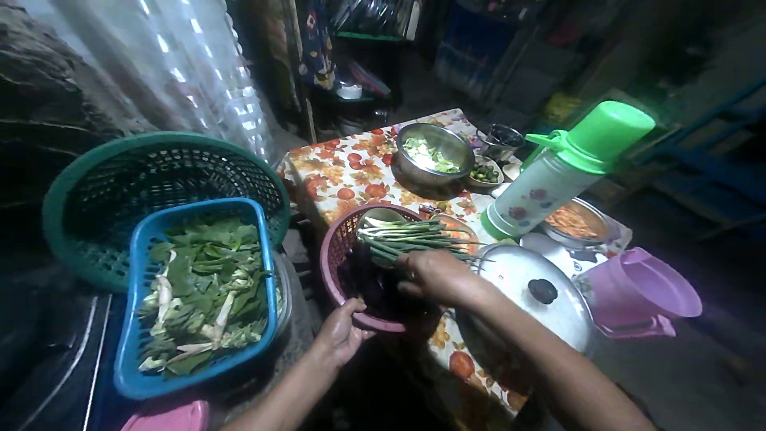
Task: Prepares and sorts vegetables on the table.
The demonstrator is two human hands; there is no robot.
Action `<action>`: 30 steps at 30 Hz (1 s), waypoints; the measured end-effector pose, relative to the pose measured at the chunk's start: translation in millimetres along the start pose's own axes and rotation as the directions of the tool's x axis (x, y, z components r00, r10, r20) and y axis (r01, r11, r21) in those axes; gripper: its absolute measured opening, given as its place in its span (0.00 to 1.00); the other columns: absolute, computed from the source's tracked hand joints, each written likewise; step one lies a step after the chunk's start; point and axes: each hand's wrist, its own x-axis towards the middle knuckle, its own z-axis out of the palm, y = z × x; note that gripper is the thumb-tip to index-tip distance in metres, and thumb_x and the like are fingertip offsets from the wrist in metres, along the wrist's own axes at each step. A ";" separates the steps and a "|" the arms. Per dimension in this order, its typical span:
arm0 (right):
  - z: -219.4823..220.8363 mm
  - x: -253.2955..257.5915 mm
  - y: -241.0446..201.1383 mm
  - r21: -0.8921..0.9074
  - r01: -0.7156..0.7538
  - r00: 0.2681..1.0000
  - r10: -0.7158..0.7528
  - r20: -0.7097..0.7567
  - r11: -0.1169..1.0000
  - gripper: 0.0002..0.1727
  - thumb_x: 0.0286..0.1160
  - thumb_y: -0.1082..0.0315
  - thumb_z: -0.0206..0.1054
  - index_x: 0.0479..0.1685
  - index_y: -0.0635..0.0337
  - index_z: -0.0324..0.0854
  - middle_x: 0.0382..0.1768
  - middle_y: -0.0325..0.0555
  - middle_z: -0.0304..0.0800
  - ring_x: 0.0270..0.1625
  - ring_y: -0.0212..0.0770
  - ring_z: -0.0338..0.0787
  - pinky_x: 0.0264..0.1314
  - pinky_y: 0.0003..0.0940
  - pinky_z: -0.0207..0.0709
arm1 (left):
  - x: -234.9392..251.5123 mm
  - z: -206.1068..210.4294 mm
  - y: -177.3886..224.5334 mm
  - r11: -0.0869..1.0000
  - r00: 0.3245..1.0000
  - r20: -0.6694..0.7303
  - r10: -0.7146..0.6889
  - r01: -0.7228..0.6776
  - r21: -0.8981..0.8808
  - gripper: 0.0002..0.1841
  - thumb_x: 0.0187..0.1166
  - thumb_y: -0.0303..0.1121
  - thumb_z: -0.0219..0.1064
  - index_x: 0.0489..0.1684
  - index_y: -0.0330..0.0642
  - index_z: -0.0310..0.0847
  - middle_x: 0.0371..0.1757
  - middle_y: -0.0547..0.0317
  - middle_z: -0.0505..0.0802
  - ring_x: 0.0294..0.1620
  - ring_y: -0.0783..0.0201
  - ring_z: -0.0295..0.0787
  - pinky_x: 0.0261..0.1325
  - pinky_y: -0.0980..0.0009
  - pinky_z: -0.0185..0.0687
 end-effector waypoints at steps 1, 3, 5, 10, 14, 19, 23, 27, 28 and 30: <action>9.5 1.1 -6.4 -0.045 -0.069 0.995 0.072 0.069 0.997 0.26 0.83 0.63 0.66 0.76 0.64 0.74 0.69 0.69 0.79 0.65 0.69 0.84 0.67 0.65 0.74 | 1.4 1.3 1.9 1.000 1.000 -0.005 0.005 -0.005 -0.002 0.13 0.85 0.24 0.52 0.64 0.36 0.67 0.49 0.40 0.84 0.41 0.51 0.89 0.40 0.60 0.90; 27.0 9.3 -6.1 -0.069 -0.157 0.987 0.160 0.035 0.985 0.28 0.76 0.69 0.70 0.77 0.64 0.73 0.75 0.71 0.69 0.68 0.71 0.81 0.66 0.64 0.76 | 6.5 5.6 6.5 1.000 0.999 -0.025 0.022 -0.023 -0.022 0.13 0.85 0.24 0.53 0.65 0.36 0.67 0.50 0.40 0.82 0.43 0.50 0.88 0.41 0.58 0.89; 35.8 21.0 2.2 -0.028 -0.187 0.982 0.186 -0.030 0.982 0.31 0.71 0.70 0.73 0.76 0.64 0.73 0.76 0.71 0.68 0.70 0.71 0.79 0.67 0.62 0.77 | 13.1 10.2 11.0 0.997 0.998 -0.047 0.049 -0.052 -0.050 0.14 0.84 0.23 0.54 0.65 0.36 0.66 0.51 0.40 0.81 0.44 0.50 0.86 0.42 0.56 0.88; 44.2 56.9 20.1 0.031 -0.201 0.973 0.204 -0.112 0.979 0.42 0.64 0.68 0.80 0.84 0.53 0.68 0.75 0.70 0.72 0.77 0.71 0.74 0.69 0.67 0.74 | 27.8 22.1 29.6 0.987 0.990 -0.082 0.114 -0.123 -0.106 0.16 0.81 0.22 0.55 0.65 0.37 0.65 0.51 0.41 0.78 0.44 0.51 0.83 0.41 0.58 0.86; 40.9 78.6 21.2 0.008 -0.168 0.969 0.167 -0.181 0.986 0.39 0.65 0.73 0.78 0.82 0.53 0.71 0.71 0.69 0.75 0.74 0.72 0.76 0.64 0.67 0.77 | 40.9 31.0 43.9 0.980 0.984 -0.102 0.147 -0.160 -0.122 0.18 0.82 0.22 0.56 0.69 0.36 0.64 0.55 0.42 0.77 0.49 0.51 0.81 0.46 0.58 0.85; 24.5 101.4 43.6 0.095 -0.047 0.965 0.070 -0.252 0.994 0.37 0.58 0.77 0.79 0.76 0.54 0.78 0.69 0.67 0.78 0.68 0.69 0.82 0.63 0.68 0.78 | 58.6 40.1 43.5 0.943 0.944 -0.054 0.325 -0.328 -0.060 0.30 0.90 0.28 0.57 0.89 0.41 0.47 0.79 0.37 0.70 0.70 0.45 0.79 0.59 0.53 0.85; 15.2 113.3 64.2 0.175 -0.008 0.958 0.057 -0.280 0.984 0.34 0.57 0.77 0.80 0.71 0.54 0.81 0.69 0.65 0.79 0.65 0.67 0.85 0.62 0.70 0.78 | 69.6 44.5 48.4 0.939 0.939 -0.019 0.342 -0.343 -0.031 0.27 0.91 0.30 0.57 0.86 0.41 0.51 0.78 0.39 0.71 0.70 0.48 0.78 0.61 0.55 0.83; 11.0 125.5 86.1 0.229 0.028 0.950 0.045 -0.310 0.973 0.33 0.56 0.73 0.82 0.69 0.54 0.84 0.68 0.63 0.82 0.70 0.64 0.83 0.69 0.67 0.76 | 81.2 44.7 52.8 0.939 0.938 0.035 0.344 -0.345 0.008 0.32 0.91 0.34 0.57 0.91 0.44 0.44 0.85 0.39 0.66 0.76 0.46 0.75 0.67 0.54 0.82; 11.1 127.5 88.3 0.225 0.040 0.945 0.036 -0.324 0.974 0.32 0.55 0.73 0.82 0.68 0.54 0.84 0.67 0.64 0.82 0.70 0.64 0.83 0.69 0.68 0.76 | 81.9 45.4 53.5 0.939 0.939 0.039 0.342 -0.343 0.019 0.33 0.91 0.35 0.57 0.91 0.44 0.44 0.85 0.39 0.66 0.77 0.46 0.74 0.68 0.54 0.81; 10.1 125.4 79.7 0.170 0.021 0.947 0.035 -0.319 0.985 0.32 0.56 0.73 0.81 0.69 0.56 0.83 0.66 0.66 0.82 0.68 0.66 0.84 0.67 0.68 0.77 | 81.5 46.9 53.2 0.939 0.940 0.043 0.338 -0.340 0.044 0.32 0.91 0.35 0.57 0.90 0.44 0.44 0.84 0.39 0.67 0.75 0.47 0.76 0.66 0.55 0.82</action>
